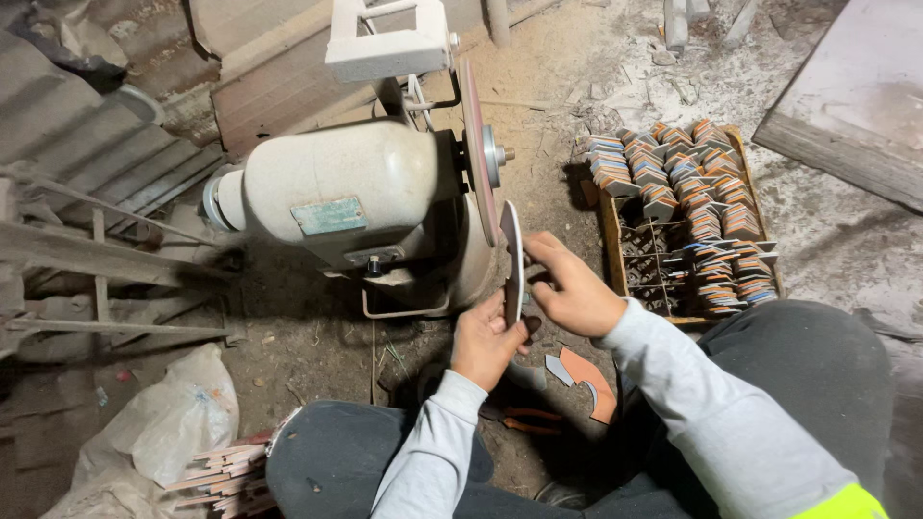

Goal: The person sits on the floor and uses a bench grinder to smooth the edges of small, curved, multi-layered composite parts. They handle each part with both hands, pressing it against the spinning wheel, then inspect it before placing it into a nearby crate.

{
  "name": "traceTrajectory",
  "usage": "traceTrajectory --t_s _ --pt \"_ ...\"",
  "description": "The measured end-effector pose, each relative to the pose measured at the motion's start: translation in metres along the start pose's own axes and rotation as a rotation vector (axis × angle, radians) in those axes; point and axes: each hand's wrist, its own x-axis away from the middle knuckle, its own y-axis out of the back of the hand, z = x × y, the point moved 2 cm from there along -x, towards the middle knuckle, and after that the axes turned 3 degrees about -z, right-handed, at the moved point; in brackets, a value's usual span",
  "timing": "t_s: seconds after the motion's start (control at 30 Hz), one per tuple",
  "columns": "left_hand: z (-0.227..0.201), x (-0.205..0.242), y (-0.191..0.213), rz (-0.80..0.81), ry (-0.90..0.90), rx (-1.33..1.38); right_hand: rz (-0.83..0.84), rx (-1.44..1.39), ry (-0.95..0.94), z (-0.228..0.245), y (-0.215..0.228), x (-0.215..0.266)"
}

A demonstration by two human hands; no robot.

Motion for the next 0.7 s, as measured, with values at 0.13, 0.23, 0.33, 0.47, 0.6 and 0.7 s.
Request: traceTrajectory --t_s 0.13,0.23,0.33,0.47,0.6,0.7 --pt "-0.008 -0.035 0.013 0.072 0.021 0.101 -0.058 0.129 0.064 -0.013 -0.010 -0.035" --pt "-0.012 -0.049 0.015 0.069 0.063 0.144 -0.072 0.220 0.094 -0.025 -0.009 -0.053" --pt "-0.010 -0.046 0.014 0.077 0.072 0.172 -0.094 0.242 0.100 -0.021 -0.012 -0.050" --pt "0.001 -0.015 0.013 0.106 0.002 0.109 -0.036 0.224 0.091 0.002 -0.010 -0.023" --pt "0.019 0.035 -0.010 -0.002 -0.052 0.062 0.148 0.229 0.100 0.022 0.002 0.026" --pt "0.021 0.055 -0.022 -0.189 -0.095 -0.286 0.367 0.043 -0.164 0.011 0.013 0.046"
